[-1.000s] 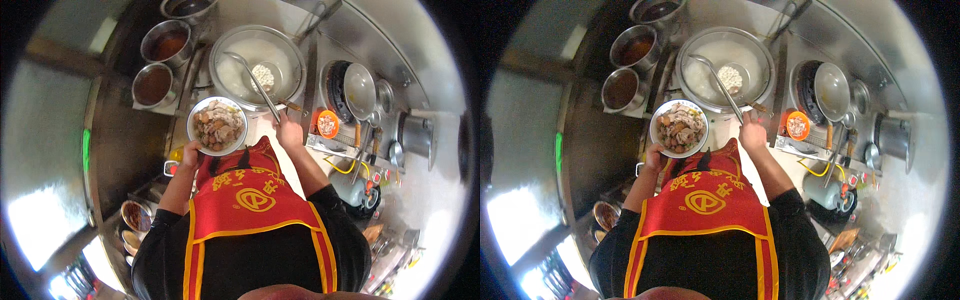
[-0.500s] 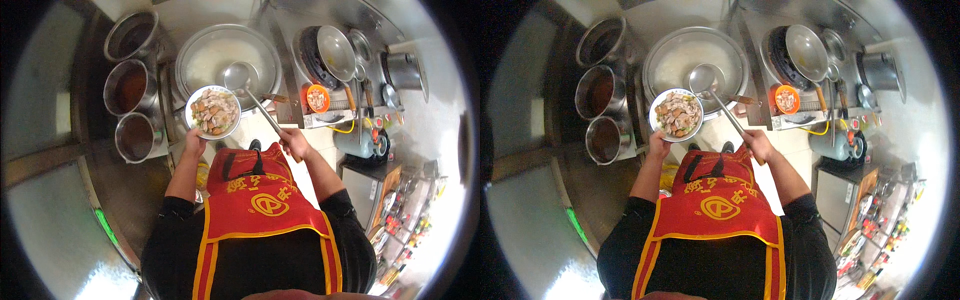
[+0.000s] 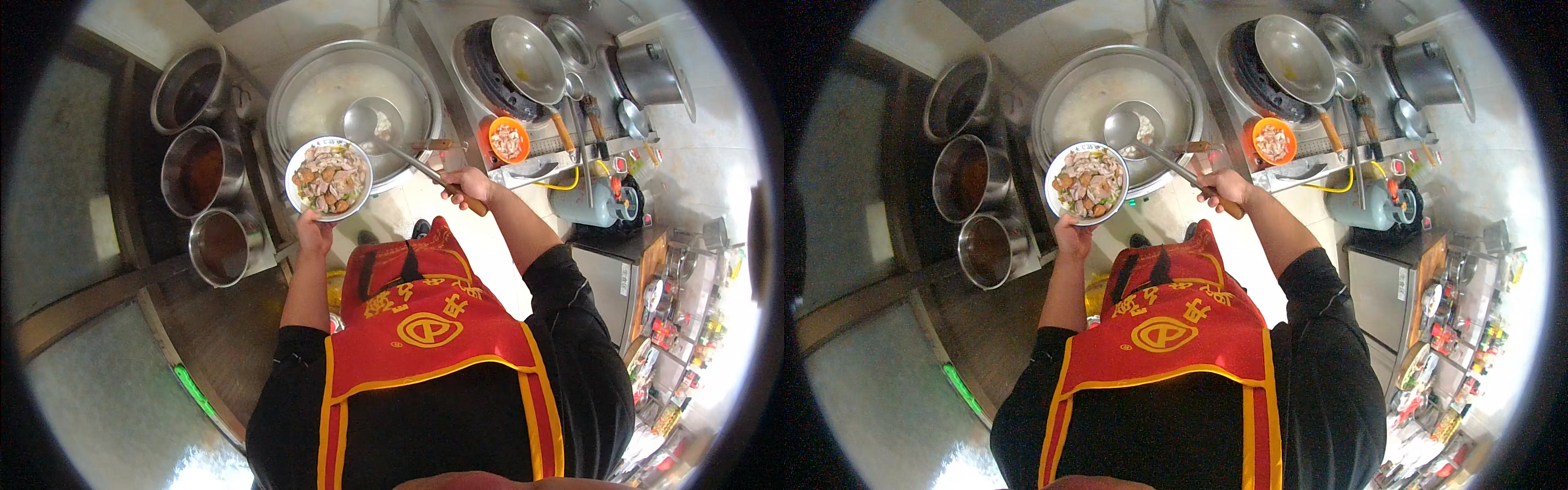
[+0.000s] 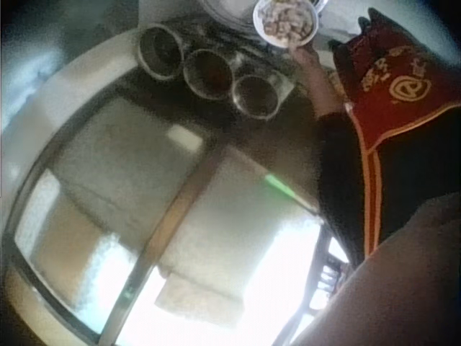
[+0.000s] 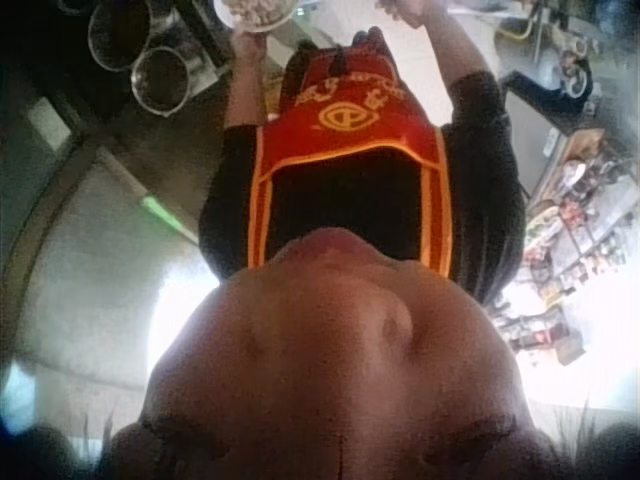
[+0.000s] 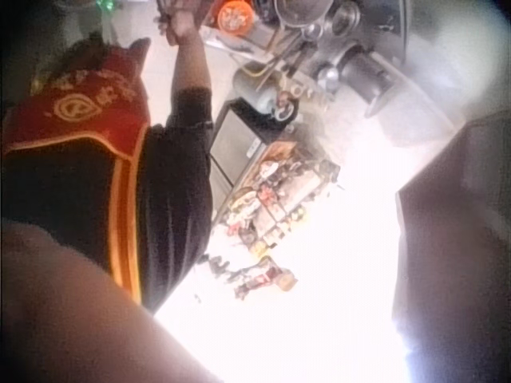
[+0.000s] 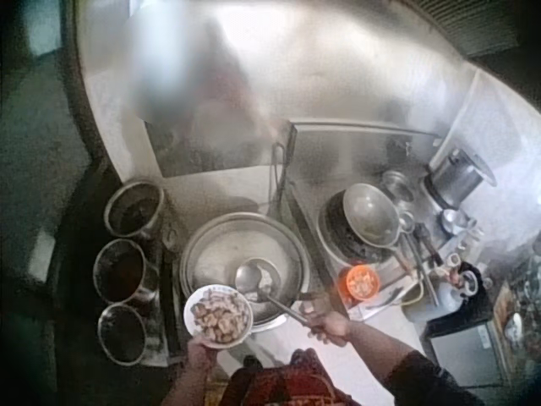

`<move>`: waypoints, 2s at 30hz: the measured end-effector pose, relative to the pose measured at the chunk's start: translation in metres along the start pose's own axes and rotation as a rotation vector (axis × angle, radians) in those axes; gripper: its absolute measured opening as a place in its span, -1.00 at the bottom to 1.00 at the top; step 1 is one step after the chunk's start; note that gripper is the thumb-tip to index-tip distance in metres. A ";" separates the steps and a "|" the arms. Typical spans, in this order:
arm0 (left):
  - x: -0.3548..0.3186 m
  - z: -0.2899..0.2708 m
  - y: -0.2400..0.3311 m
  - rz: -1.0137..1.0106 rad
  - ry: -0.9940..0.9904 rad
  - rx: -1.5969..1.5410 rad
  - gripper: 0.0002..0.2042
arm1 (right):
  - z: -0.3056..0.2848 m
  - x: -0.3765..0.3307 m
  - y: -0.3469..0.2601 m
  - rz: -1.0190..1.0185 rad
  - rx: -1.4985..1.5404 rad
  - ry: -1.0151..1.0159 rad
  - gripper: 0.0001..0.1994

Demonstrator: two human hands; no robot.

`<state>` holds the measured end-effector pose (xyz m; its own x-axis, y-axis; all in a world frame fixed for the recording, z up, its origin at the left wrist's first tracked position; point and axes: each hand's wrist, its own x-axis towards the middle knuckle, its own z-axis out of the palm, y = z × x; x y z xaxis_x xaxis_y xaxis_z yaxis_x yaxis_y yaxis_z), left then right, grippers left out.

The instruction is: The person scoops cooked noodles from a large pot into a bowl, adds broth, then sprinkles chopped green onions and other seasonings. They add cooked meat pieces and more broth, then place the finished bowl on the counter. The process is repeated for a second bowl.

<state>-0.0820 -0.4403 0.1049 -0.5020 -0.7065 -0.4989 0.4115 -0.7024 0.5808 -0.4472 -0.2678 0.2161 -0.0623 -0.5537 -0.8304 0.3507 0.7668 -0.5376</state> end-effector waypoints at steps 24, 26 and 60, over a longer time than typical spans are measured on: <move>-0.001 -0.003 -0.018 0.052 -0.007 -0.047 -0.25 | -0.017 0.029 0.001 0.028 -0.088 -0.077 -0.73; 0.003 -0.008 -0.020 0.033 0.050 -0.031 -0.25 | -0.014 0.026 0.000 0.036 -0.065 -0.089 -0.72; 0.007 -0.011 -0.024 0.027 -0.097 -0.160 -0.30 | 0.029 -0.152 0.029 -0.146 0.063 0.104 -0.71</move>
<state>-0.0866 -0.4296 0.0805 -0.5571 -0.7188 -0.4159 0.5373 -0.6939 0.4794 -0.4005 -0.1709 0.3307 -0.2123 -0.6184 -0.7567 0.3884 0.6571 -0.6460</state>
